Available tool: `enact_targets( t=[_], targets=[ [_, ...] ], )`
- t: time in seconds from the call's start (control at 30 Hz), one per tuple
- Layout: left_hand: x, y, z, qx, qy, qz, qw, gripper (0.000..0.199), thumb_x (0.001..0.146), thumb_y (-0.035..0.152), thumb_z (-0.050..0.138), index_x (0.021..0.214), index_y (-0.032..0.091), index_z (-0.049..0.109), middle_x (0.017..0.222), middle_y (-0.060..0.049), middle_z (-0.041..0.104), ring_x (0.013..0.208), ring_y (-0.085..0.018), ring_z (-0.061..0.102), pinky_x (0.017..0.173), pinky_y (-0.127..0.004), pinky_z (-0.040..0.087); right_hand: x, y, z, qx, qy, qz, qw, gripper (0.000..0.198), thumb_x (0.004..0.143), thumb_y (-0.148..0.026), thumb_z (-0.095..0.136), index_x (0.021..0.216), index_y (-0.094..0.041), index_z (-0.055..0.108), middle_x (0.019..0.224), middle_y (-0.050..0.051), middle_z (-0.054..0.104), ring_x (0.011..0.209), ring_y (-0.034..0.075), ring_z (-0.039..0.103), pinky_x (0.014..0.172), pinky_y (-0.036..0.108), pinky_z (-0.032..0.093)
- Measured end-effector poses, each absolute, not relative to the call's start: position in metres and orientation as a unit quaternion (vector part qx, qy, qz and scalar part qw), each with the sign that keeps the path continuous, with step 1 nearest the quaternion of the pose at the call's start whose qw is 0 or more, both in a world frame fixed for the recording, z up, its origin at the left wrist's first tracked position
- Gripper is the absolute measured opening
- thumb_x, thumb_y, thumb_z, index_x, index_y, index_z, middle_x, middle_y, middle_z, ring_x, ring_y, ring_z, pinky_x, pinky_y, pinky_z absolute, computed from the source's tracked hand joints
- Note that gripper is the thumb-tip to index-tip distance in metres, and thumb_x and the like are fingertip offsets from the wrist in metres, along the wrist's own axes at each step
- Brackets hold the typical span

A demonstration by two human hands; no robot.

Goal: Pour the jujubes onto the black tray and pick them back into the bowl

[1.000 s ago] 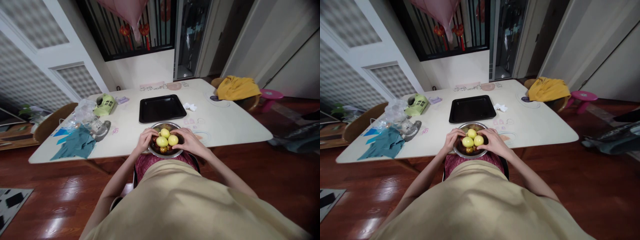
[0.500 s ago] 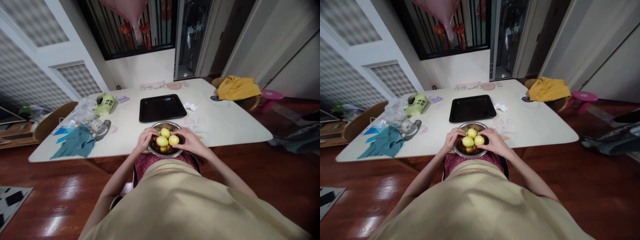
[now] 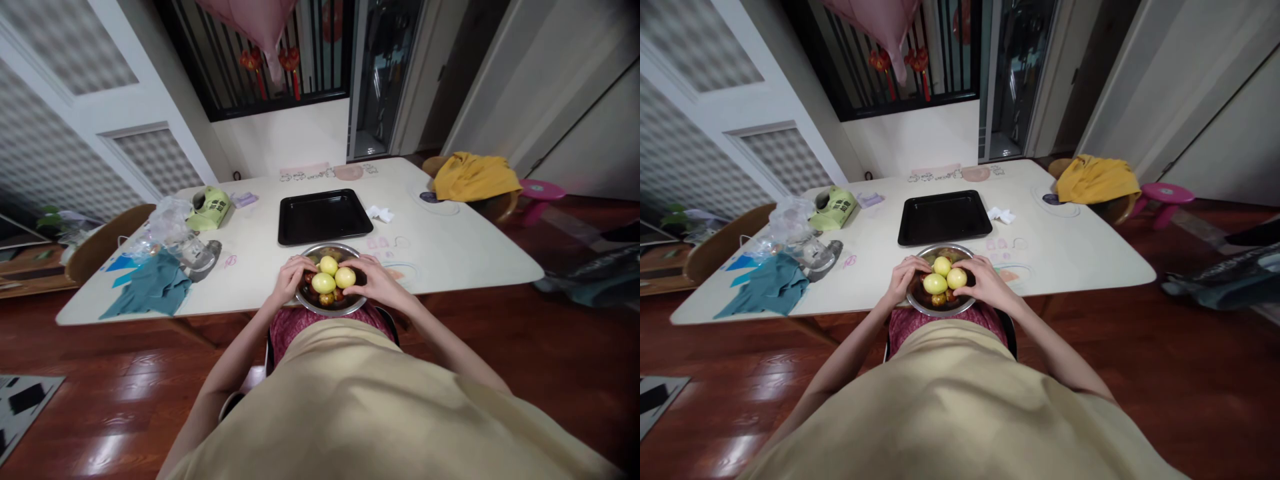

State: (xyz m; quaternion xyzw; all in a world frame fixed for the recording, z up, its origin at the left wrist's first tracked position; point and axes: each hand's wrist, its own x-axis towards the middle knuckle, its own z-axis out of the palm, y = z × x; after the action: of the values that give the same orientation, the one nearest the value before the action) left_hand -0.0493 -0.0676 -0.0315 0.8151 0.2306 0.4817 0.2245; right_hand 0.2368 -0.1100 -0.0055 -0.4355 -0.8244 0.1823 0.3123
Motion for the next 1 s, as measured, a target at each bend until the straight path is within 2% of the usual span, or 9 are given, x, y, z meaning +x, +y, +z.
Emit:
enact_targets(
  t=[0.27, 0.63, 0.8, 1.0],
  targets=[
    [-0.049, -0.067, -0.032, 0.816, 0.223, 0.485, 0.221, 0.054, 0.115, 0.046, 0.036, 0.1, 0.017, 0.079, 0.101, -0.012, 0.08, 0.102, -0.027, 0.073, 0.098, -0.048, 0.052, 0.243, -0.108, -0.007, -0.416, -0.835, 0.198, 0.302, 0.065, 0.077, -0.049, 0.094, 0.134, -0.027, 0.072, 0.137, 0.01, 0.076, 0.133, 0.039, 0.066, 0.122, 0.063, 0.043],
    [-0.05, -0.066, -0.035, 0.815, 0.226, 0.486, 0.22, 0.055, 0.115, 0.048, 0.036, 0.099, 0.017, 0.079, 0.1, -0.012, 0.08, 0.102, -0.028, 0.073, 0.099, -0.05, 0.052, 0.242, -0.108, -0.007, -0.414, -0.836, 0.199, 0.299, 0.053, 0.086, -0.048, 0.084, 0.133, -0.026, 0.072, 0.136, 0.01, 0.076, 0.132, 0.037, 0.068, 0.126, 0.065, 0.039],
    [-0.05, -0.066, -0.034, 0.815, 0.227, 0.485, 0.222, 0.055, 0.114, 0.049, 0.036, 0.099, 0.018, 0.079, 0.1, -0.012, 0.08, 0.101, -0.028, 0.073, 0.098, -0.05, 0.052, 0.244, -0.11, -0.003, -0.429, -0.84, 0.188, 0.276, 0.047, 0.09, -0.048, 0.08, 0.132, -0.029, 0.07, 0.138, 0.008, 0.075, 0.138, 0.039, 0.063, 0.123, 0.064, 0.044],
    [-0.049, -0.067, -0.033, 0.816, 0.217, 0.488, 0.219, 0.053, 0.115, 0.046, 0.037, 0.099, 0.018, 0.079, 0.099, -0.012, 0.08, 0.1, -0.027, 0.073, 0.098, -0.049, 0.052, 0.242, -0.111, 0.0, -0.431, -0.832, 0.213, 0.277, 0.05, 0.087, -0.049, 0.084, 0.129, -0.028, 0.069, 0.134, 0.009, 0.076, 0.137, 0.039, 0.062, 0.123, 0.064, 0.043]
  ],
)
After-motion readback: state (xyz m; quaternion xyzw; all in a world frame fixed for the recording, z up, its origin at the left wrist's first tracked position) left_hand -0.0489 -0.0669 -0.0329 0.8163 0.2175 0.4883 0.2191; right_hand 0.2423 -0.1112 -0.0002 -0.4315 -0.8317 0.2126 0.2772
